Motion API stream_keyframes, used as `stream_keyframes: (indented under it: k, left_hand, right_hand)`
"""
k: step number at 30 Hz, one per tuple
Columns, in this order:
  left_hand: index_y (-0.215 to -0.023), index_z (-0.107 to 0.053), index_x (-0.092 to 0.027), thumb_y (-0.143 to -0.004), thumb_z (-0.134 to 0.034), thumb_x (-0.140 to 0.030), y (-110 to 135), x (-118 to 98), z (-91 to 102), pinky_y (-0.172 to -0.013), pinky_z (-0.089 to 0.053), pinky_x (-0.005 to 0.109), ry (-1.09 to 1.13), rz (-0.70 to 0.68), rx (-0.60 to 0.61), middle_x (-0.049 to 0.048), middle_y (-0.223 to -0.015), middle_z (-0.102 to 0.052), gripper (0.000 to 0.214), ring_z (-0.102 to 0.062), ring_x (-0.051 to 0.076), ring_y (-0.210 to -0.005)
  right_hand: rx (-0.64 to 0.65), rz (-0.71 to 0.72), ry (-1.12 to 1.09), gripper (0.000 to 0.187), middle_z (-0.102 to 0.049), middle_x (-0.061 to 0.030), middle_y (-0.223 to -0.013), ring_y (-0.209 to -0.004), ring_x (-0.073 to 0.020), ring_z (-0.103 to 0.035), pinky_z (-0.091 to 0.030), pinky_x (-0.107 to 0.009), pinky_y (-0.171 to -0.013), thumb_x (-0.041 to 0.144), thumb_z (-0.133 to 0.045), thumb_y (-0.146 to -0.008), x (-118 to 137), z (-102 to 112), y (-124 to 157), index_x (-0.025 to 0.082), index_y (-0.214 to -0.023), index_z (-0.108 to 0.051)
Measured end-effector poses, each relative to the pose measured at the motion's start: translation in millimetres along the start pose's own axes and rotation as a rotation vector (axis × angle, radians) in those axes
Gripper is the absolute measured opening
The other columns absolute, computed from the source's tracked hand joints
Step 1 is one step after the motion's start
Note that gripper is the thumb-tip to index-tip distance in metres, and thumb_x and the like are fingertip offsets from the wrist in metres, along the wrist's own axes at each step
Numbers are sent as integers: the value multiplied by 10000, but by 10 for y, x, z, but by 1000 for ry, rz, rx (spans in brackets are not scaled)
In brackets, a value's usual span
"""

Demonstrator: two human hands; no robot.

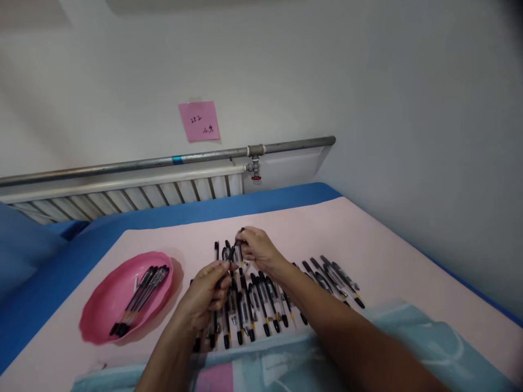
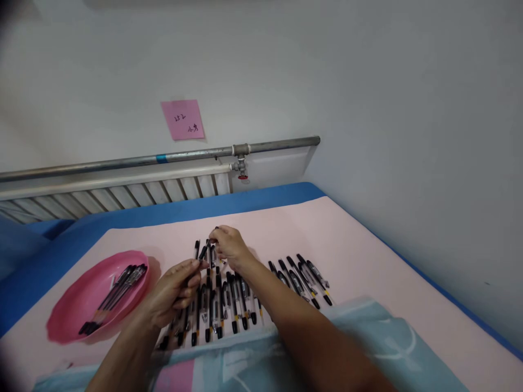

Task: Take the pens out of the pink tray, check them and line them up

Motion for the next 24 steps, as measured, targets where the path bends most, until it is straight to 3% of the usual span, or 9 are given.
stream_keyframes:
  k: [5, 8, 11, 14, 17, 21, 24]
  left_hand:
    - [-859, -543, -150, -705, -593, -420, 10, -31, 100, -319, -52, 123, -107, 60, 40, -91, -523, -345, 315, -149, -14, -340]
    - [-852, -550, -137, -714, -595, -376, -26, -32, 156, -310, -119, 114, -50, 1, -47, -78, -522, -384, 280, -245, -5, -337]
    - [-846, -546, -126, -744, -564, -296, -77, -9, 170, -358, -319, 142, 33, -93, -143, -23, -571, -504, 199, -460, 54, -424]
    - [-852, -536, -122, -769, -527, -243, -103, 22, 137, -492, -456, 218, 72, -88, -178, 50, -682, -602, 147, -587, 123, -580]
    - [-855, -537, -121, -770, -535, -251, -90, 31, 84, -456, -436, 202, 82, -76, -151, 55, -704, -612, 155, -573, 111, -555]
    - [-795, -546, -120, -711, -614, -250, -57, 16, 38, -358, -324, 150, 119, -115, -63, 2, -625, -564, 169, -460, 51, -437]
    - [-788, -560, -113, -665, -659, -214, -50, 13, 40, -382, -350, 149, 125, -118, -49, -10, -605, -548, 187, -466, 49, -452]
  right_hand:
    - [-304, 165, -119, 123, -403, 75, -483, -313, 2, -215, -107, -158, -299, 201, -514, -581, 147, 362, -194, 174, -573, -395]
    - [-355, 179, -136, 128, -402, 70, -487, -315, 1, -204, -103, -161, -300, 216, -506, -591, 183, 440, -215, 177, -568, -385]
    - [-225, 60, -62, 108, -426, 65, -491, -316, -1, -213, -95, -162, -302, 190, -521, -576, 68, 264, -135, 170, -577, -416]
    - [-58, -63, 59, 91, -413, 74, -471, -317, -11, -237, -117, -165, -304, 207, -519, -593, -111, -5, -18, 171, -590, -436]
    - [-24, -41, 140, 112, -370, 84, -436, -332, -22, -248, -155, -169, -318, 234, -509, -623, -206, -140, 49, 175, -575, -426]
    - [-24, -2, 216, 147, -355, 89, -422, -345, -27, -257, -181, -168, -335, 266, -529, -647, -193, -112, 51, 174, -578, -438]
    - [22, -12, 209, 166, -392, 83, -433, -335, -29, -260, -178, -170, -326, 303, -551, -665, -171, -97, 60, 173, -618, -458]
Point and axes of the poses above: each hand's wrist, its own y-axis away from the middle knuckle, its own z-axis out of the back of the hand, x = y × z, the point moved 1 cm from there along -y, towards the middle knuckle
